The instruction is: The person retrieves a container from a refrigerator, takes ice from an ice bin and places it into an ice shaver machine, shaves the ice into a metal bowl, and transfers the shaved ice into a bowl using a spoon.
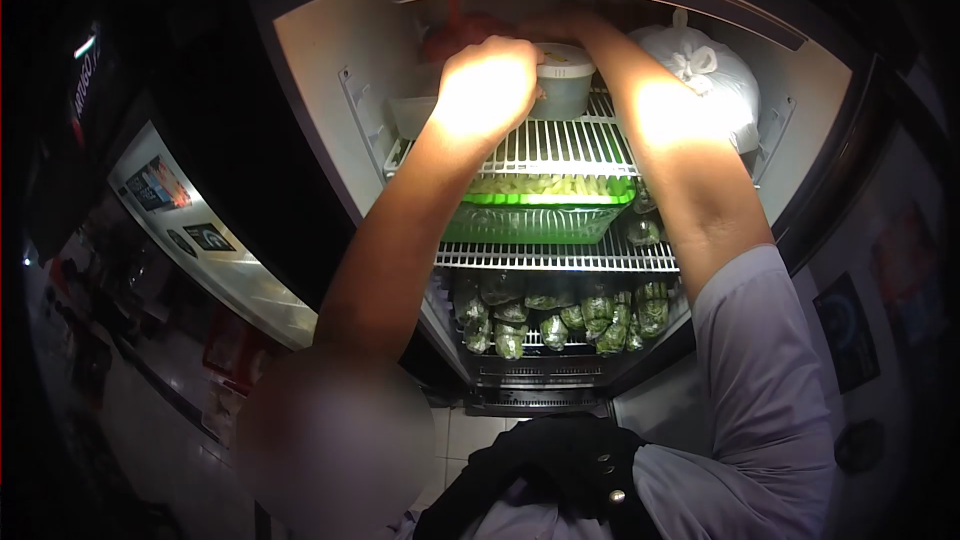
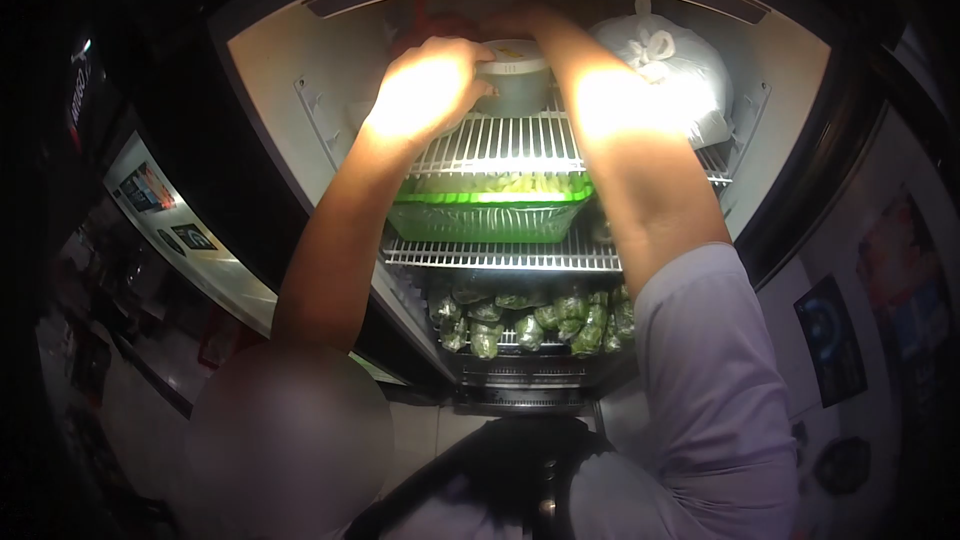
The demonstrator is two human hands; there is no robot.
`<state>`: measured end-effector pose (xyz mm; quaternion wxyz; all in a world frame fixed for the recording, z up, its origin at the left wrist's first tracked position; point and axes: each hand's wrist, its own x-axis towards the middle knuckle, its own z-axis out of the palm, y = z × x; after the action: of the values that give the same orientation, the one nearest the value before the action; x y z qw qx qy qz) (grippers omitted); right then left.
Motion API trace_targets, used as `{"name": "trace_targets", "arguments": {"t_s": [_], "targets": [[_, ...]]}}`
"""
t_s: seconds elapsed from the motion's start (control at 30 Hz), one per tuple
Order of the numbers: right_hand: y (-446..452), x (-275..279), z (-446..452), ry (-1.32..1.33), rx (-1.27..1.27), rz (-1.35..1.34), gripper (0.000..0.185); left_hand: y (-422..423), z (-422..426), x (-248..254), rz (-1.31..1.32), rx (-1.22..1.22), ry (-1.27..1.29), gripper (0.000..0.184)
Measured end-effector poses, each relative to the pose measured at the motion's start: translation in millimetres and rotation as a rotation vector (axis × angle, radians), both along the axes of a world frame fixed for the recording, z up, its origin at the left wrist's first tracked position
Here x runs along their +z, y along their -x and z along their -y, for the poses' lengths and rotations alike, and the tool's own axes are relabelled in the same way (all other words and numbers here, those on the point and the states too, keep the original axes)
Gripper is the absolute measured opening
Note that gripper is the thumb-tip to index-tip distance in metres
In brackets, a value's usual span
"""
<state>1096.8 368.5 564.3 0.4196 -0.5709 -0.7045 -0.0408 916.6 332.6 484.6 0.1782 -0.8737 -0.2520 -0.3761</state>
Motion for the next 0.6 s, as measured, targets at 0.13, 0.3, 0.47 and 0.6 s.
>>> {"name": "trace_targets", "arguments": {"t_s": [0.13, 0.3, 0.47, 0.6], "targets": [[-6, 16, 19, -0.085, 0.173, -0.116, 0.050, 0, 2, 3, 0.014, -0.065, 0.018, 0.034], [-14, 29, 54, -0.025, 0.463, -0.266, 0.051, -12, 20, 2, 0.035, -0.078, 0.040, 0.028], [-22, 24, 83, 0.082, 0.687, -0.367, 0.051, -7, 39, -18, 0.206, -0.145, 0.058, 0.025], [-30, 18, 107, 0.126, 0.828, -0.416, 0.052, -6, 42, -36, 0.175, -0.170, 0.285, 0.047]]}}
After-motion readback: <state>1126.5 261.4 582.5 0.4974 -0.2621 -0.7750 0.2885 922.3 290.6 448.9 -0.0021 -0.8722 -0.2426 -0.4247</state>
